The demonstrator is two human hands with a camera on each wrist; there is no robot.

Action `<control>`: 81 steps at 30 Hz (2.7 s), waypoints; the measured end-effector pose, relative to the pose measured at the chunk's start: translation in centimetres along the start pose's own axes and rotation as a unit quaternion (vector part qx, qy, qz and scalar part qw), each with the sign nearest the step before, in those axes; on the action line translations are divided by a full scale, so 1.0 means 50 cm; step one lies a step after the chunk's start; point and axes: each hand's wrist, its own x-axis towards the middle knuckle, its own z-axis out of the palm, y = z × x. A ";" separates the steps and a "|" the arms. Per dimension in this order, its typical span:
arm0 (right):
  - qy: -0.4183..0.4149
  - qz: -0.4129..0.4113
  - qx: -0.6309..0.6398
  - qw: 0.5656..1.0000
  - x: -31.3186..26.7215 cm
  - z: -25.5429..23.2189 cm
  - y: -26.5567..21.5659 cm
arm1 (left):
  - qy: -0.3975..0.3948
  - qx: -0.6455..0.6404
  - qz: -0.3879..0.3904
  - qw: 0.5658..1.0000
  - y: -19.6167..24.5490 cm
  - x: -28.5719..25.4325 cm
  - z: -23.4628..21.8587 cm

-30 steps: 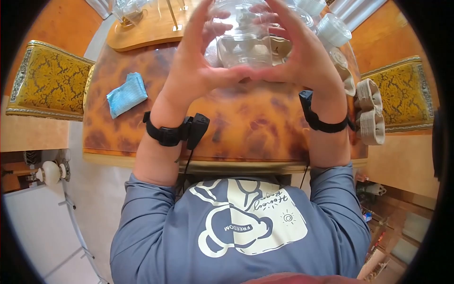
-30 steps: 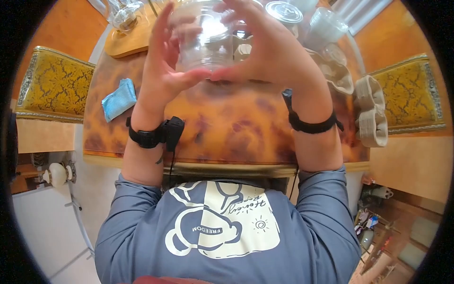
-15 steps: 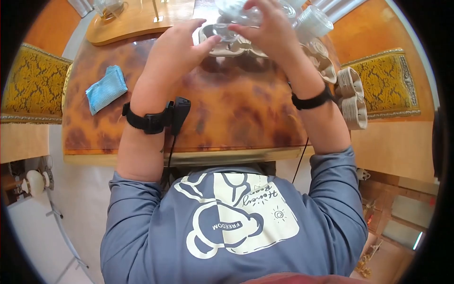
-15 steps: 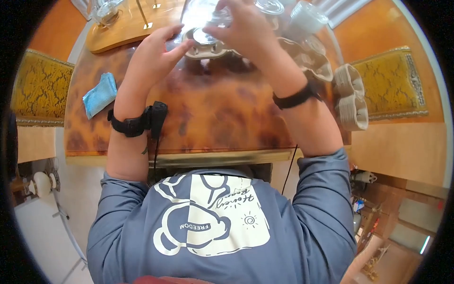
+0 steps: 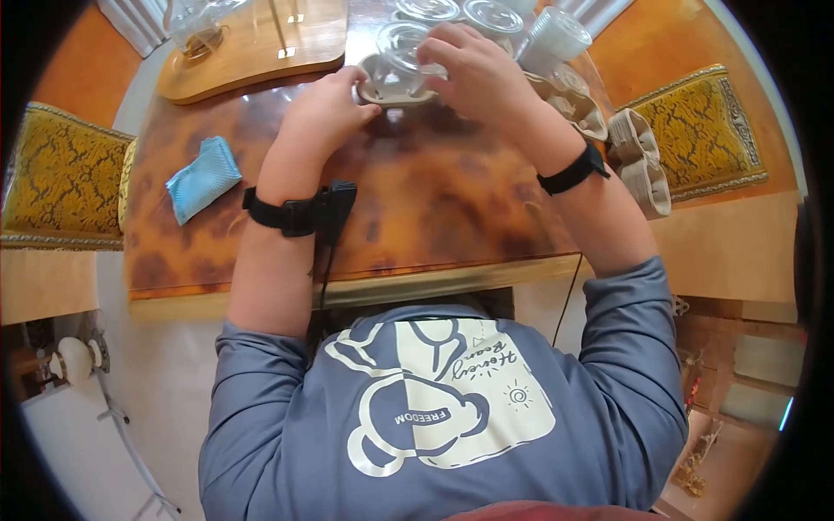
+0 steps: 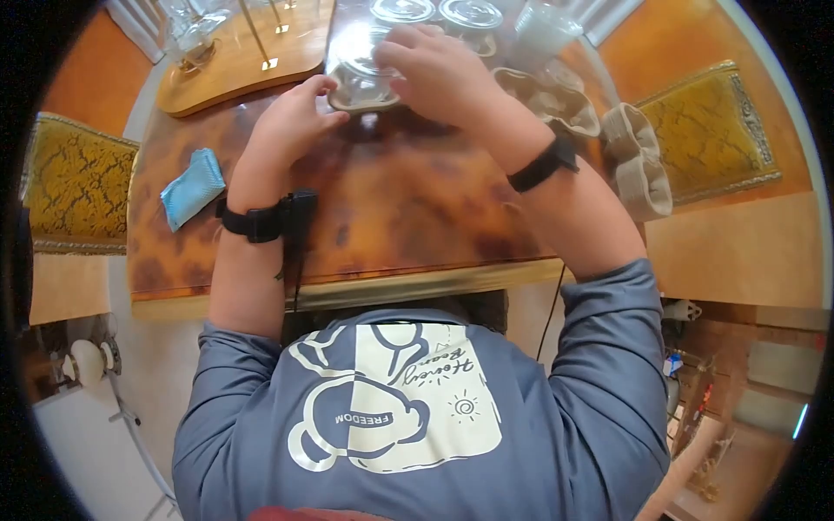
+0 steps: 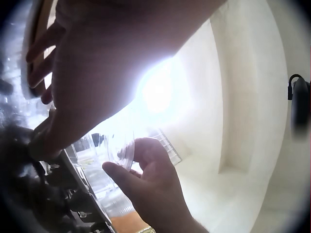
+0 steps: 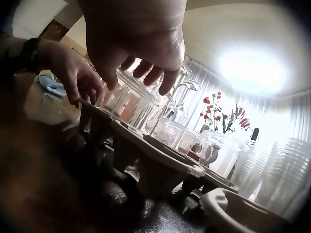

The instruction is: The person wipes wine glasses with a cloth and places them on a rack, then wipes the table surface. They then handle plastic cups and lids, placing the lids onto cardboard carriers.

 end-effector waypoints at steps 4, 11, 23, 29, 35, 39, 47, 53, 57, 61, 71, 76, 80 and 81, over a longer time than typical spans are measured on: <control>-0.047 0.037 -0.002 0.998 -0.004 -0.009 -0.004 | -0.026 -0.006 0.006 1.000 -0.003 0.006 0.001; -0.083 0.063 0.043 0.994 -0.017 -0.017 -0.017 | -0.046 0.026 -0.015 0.998 0.019 0.002 -0.009; -0.087 0.041 0.010 0.995 -0.113 -0.158 -0.003 | 0.119 0.017 0.148 0.982 0.281 0.057 -0.151; -0.130 0.155 -0.033 0.979 -0.203 -0.250 0.079 | 0.017 0.235 0.385 0.892 0.436 0.394 -0.074; -0.229 0.293 -0.068 0.926 -0.206 -0.365 0.197 | -0.074 0.460 0.487 0.738 0.352 0.782 0.118; -0.180 0.355 -0.099 0.912 -0.198 -0.388 0.333 | -0.116 0.534 0.533 0.646 0.378 0.775 0.156; -0.338 0.462 -0.144 0.807 -0.196 -0.339 0.516 | -0.054 0.294 0.325 0.897 0.407 0.706 0.148; -0.354 0.548 -0.043 0.756 -0.220 -0.263 0.496 | -0.086 0.254 0.355 0.896 0.395 0.710 0.128; -0.332 0.606 0.012 0.723 -0.225 -0.206 0.496 | -0.018 0.245 0.357 0.901 0.394 0.703 0.088; -0.323 0.639 0.044 0.697 -0.202 -0.208 0.456 | 0.084 0.280 0.382 0.877 0.417 0.658 -0.005; -0.281 0.601 0.079 0.744 -0.250 -0.154 0.559 | 0.187 -0.070 0.389 0.899 0.410 0.372 -0.129; -0.314 0.614 0.125 0.713 -0.249 -0.167 0.555 | 0.179 -0.092 0.427 0.881 0.340 0.260 -0.129; -0.276 0.589 0.157 0.743 -0.243 -0.185 0.517 | 0.183 -0.140 0.341 0.911 0.334 0.155 -0.128; -0.295 0.577 0.084 0.757 -0.229 -0.191 0.506 | 0.186 -0.145 0.353 0.906 0.326 0.145 -0.130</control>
